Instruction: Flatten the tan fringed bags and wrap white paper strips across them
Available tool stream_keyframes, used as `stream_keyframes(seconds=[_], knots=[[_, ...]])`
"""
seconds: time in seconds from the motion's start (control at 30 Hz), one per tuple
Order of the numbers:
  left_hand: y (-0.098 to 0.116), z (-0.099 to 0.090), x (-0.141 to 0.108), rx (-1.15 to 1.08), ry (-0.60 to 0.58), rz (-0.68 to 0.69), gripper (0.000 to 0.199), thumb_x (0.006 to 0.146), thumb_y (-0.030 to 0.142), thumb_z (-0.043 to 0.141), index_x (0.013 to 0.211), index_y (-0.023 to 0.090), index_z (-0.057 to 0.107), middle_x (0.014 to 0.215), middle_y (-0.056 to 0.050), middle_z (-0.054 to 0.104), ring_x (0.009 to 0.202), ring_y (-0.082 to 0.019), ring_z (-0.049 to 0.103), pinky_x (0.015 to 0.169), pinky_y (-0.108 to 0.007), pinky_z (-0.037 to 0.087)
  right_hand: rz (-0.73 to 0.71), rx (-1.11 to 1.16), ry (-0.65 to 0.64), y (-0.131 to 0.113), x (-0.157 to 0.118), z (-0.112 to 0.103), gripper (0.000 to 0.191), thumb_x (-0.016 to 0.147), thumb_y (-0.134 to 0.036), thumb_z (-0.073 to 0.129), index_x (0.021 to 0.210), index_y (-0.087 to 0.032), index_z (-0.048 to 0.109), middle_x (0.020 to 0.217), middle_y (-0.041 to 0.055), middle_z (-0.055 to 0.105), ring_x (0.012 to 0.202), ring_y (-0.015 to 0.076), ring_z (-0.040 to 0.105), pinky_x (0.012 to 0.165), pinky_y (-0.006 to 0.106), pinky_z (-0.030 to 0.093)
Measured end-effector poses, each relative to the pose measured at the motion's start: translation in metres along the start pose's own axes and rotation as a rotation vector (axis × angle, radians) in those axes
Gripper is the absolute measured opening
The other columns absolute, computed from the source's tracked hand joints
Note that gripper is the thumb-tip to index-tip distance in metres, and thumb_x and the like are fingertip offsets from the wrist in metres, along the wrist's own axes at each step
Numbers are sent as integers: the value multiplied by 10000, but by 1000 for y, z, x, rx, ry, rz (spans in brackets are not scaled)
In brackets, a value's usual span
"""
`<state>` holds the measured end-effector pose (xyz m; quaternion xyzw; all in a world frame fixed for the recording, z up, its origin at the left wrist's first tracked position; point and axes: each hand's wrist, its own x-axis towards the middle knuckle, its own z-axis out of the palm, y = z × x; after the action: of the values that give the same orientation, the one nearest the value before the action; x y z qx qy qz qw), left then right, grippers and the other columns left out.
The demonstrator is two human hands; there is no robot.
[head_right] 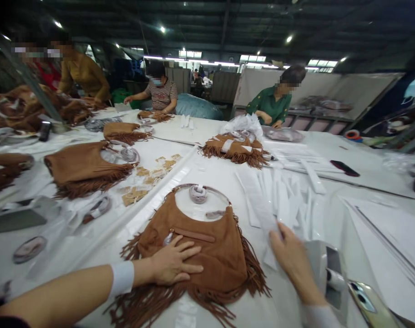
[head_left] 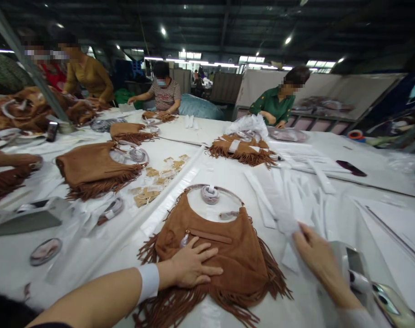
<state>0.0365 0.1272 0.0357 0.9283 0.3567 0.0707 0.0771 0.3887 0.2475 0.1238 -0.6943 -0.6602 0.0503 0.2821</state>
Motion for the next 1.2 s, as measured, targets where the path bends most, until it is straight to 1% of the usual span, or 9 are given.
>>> stream_keyframes(seconds=[0.1,0.2,0.33,0.57,0.7,0.8,0.97,1.1,1.2], knots=[[14,3,-3,71,54,-86,454,969,520,305,1420,470,281,1479,-95,355,1275,-335,414,974,-620,336,-198,231,-313,-29,-46,34,447,784,-382,469,1150,-190,637,1146,109,686,1055,275,628,933,439,489],[32,3,-3,137,108,-218,489,970,437,364,1445,419,246,1321,-119,483,1092,-304,524,891,-527,419,-396,347,-491,-52,-72,53,403,844,-381,458,1167,-214,633,1158,90,683,1072,250,623,971,431,480],[53,-2,-5,179,153,-269,476,976,269,343,1446,249,267,1008,-96,576,861,-239,543,731,-396,452,-517,352,-592,-68,-81,64,369,870,-306,430,1163,-239,644,1083,85,706,993,237,642,909,438,511],[73,-12,-15,179,216,-198,332,975,188,320,1289,163,425,935,-79,581,832,-208,537,703,-356,448,-574,369,-741,-88,-91,72,379,832,-208,441,1131,-225,672,1100,96,710,1026,236,647,953,439,490],[65,-17,-11,196,235,-234,271,948,339,478,1159,171,507,1142,-115,561,1033,-251,520,841,-401,441,-555,366,-787,-93,-92,69,389,800,-184,443,1097,-220,692,1116,90,708,1028,237,656,955,423,489],[52,-15,-4,224,264,-305,522,789,586,631,1083,163,548,1314,-156,479,1199,-356,425,970,-533,357,-568,364,-831,-93,-89,69,399,771,-158,439,1059,-232,706,1087,68,721,993,230,669,938,408,496],[36,-4,2,170,165,-356,431,803,569,604,919,156,557,917,-73,593,867,-254,557,767,-410,444,-583,273,-885,-89,-87,65,331,791,-170,464,984,-253,719,994,36,743,945,216,675,887,369,508],[32,3,1,169,168,-328,347,865,516,543,886,169,537,857,-54,579,795,-242,550,673,-366,436,-612,117,-718,-85,-101,52,305,930,-314,398,1062,-261,668,977,56,708,893,206,648,818,365,487],[29,9,1,163,162,-313,306,910,475,492,884,173,529,850,-51,579,767,-231,548,644,-349,426,-665,-34,-581,-78,-118,47,301,893,-436,517,1122,-270,622,992,59,657,877,220,602,778,371,442]])
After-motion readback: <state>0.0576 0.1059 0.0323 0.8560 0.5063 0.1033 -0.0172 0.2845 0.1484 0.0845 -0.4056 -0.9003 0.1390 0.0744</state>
